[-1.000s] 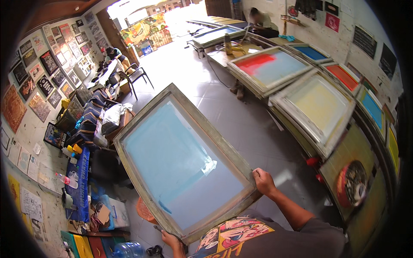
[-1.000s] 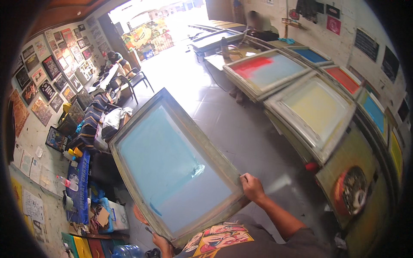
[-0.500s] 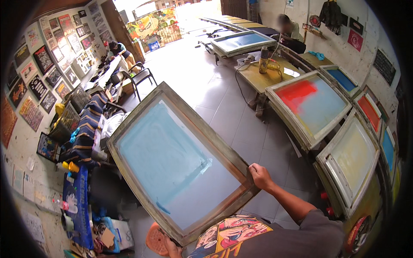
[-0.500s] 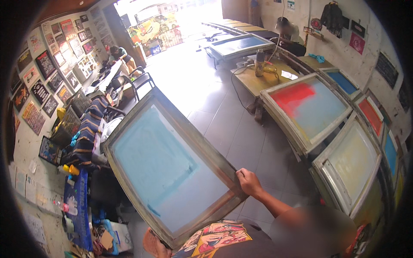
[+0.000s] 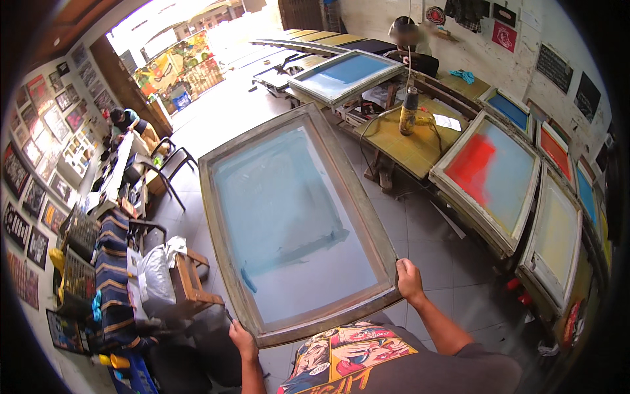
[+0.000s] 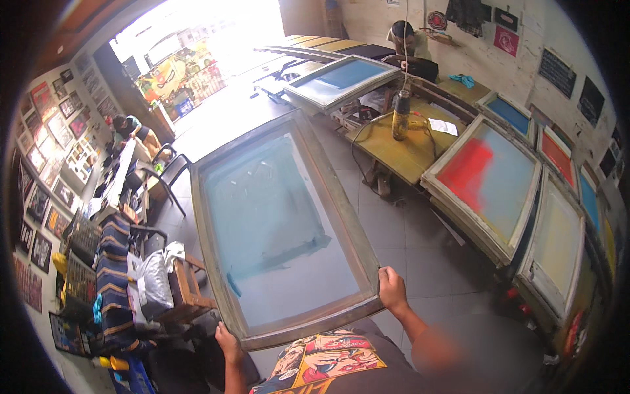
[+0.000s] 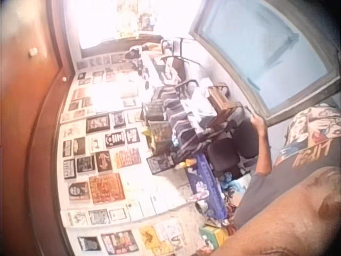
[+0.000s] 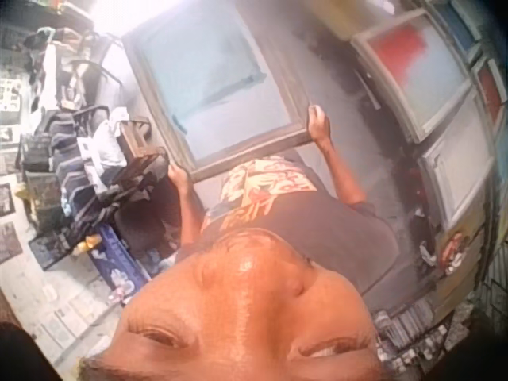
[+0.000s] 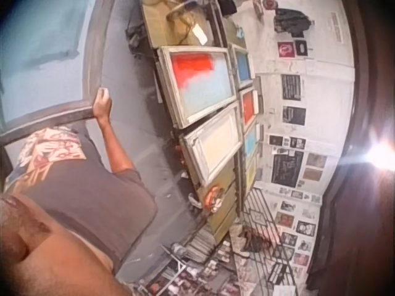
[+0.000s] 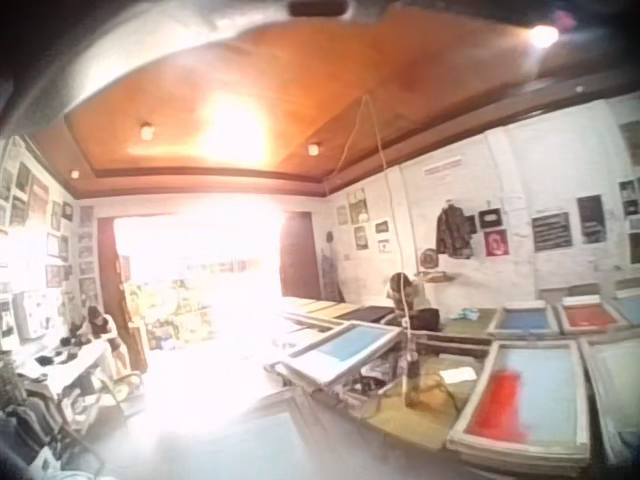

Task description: The person places a window frame on a workbench and uses a wrench to tighten a metal latch mechanism on the frame. They then pick up a second window frame with a red tint, place it on the bench, and repeat the tightening process on its latch.

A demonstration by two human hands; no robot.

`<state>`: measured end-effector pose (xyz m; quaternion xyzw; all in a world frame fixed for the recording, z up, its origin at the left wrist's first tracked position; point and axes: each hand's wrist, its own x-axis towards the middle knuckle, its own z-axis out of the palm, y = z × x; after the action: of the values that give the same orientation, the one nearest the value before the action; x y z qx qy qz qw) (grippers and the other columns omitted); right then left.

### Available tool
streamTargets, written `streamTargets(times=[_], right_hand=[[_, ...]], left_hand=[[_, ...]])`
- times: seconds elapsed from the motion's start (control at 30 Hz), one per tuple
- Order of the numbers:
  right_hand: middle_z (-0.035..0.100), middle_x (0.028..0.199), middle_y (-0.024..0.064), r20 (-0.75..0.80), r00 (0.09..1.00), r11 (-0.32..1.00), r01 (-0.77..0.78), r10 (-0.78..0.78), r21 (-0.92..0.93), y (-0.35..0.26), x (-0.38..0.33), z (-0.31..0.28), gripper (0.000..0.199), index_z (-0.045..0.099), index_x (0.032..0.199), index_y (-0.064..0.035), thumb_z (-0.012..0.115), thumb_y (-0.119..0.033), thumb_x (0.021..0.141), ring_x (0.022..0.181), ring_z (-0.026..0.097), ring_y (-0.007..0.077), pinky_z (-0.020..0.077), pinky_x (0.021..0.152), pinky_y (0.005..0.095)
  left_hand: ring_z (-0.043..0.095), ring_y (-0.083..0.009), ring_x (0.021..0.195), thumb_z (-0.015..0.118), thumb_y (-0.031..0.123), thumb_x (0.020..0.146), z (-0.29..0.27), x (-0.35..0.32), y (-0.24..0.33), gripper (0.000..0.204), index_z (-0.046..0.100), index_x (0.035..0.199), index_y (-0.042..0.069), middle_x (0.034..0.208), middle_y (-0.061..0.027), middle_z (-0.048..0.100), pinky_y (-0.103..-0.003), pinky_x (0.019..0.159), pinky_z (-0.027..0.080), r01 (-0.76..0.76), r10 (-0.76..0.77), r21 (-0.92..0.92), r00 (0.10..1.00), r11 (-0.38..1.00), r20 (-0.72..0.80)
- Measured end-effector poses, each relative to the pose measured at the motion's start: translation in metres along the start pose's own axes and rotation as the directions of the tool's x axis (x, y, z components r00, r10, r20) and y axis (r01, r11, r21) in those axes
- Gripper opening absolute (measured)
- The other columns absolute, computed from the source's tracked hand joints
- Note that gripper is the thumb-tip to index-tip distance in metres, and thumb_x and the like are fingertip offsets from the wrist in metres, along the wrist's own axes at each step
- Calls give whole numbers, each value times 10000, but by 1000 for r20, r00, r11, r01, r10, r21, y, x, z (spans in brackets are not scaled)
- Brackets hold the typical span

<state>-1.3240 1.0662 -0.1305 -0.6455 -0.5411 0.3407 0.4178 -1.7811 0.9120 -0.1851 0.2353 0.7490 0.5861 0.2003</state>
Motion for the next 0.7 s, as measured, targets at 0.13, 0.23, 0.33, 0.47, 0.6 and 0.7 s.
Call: streamTargets(times=[0.13, 0.23, 0.33, 0.47, 0.6, 0.7], right_hand=[[618, 758, 191, -146, 989, 997, -29, 40, 76, -1, 68, 57, 343, 589, 925, 39, 467, -278, 970, 715, 609, 276, 450, 661, 386], [606, 734, 175, -177, 980, 992, -74, 92, 107, -15, 138, 89, 334, 579, 896, 38, 470, -269, 971, 683, 583, 271, 441, 648, 385], [562, 674, 133, -227, 971, 983, -32, 73, 180, -40, 213, 118, 314, 564, 866, 23, 480, -260, 973, 635, 537, 221, 424, 615, 365], [453, 616, 47, -221, 968, 959, -57, 122, 278, -76, 308, 151, 313, 519, 811, -6, 499, -269, 980, 595, 423, 125, 370, 563, 321], [386, 609, 50, -310, 947, 965, 4, 80, 264, -105, 393, 181, 386, 443, 746, -20, 494, -318, 988, 596, 363, 134, 349, 561, 331], [344, 602, 58, -361, 924, 966, -29, 123, 255, -114, 460, 207, 447, 375, 715, -18, 479, -351, 993, 595, 344, 150, 343, 567, 345]], left_hand=[[419, -137, 646, 417, 259, 1008, 76, 127, 31, 376, 523, 785, -24, 671, -27, 485, -337, 593, 369, -86, 82, 51, 994, 995, 66], [389, -119, 626, 431, 257, 1005, 144, 218, 57, 371, 508, 762, -11, 654, -6, 442, -330, 566, 344, -94, 92, 4, 988, 996, 126], [366, -115, 614, 442, 252, 1004, 205, 298, 84, 378, 506, 741, -12, 637, 2, 424, -326, 549, 327, -180, 173, 51, 978, 982, 116], [356, -118, 600, 442, 257, 1004, 292, 398, 149, 391, 524, 744, -24, 621, -2, 431, -327, 538, 323, -292, 257, 191, 948, 937, 188], [357, -115, 592, 441, 259, 1002, 392, 490, 201, 394, 536, 751, -29, 614, -1, 435, -332, 532, 320, -333, 289, 107, 910, 937, 298], [353, -109, 583, 443, 263, 1000, 479, 573, 226, 399, 535, 740, -26, 607, 9, 426, -327, 526, 307, -321, 277, 43, 871, 946, 405]])
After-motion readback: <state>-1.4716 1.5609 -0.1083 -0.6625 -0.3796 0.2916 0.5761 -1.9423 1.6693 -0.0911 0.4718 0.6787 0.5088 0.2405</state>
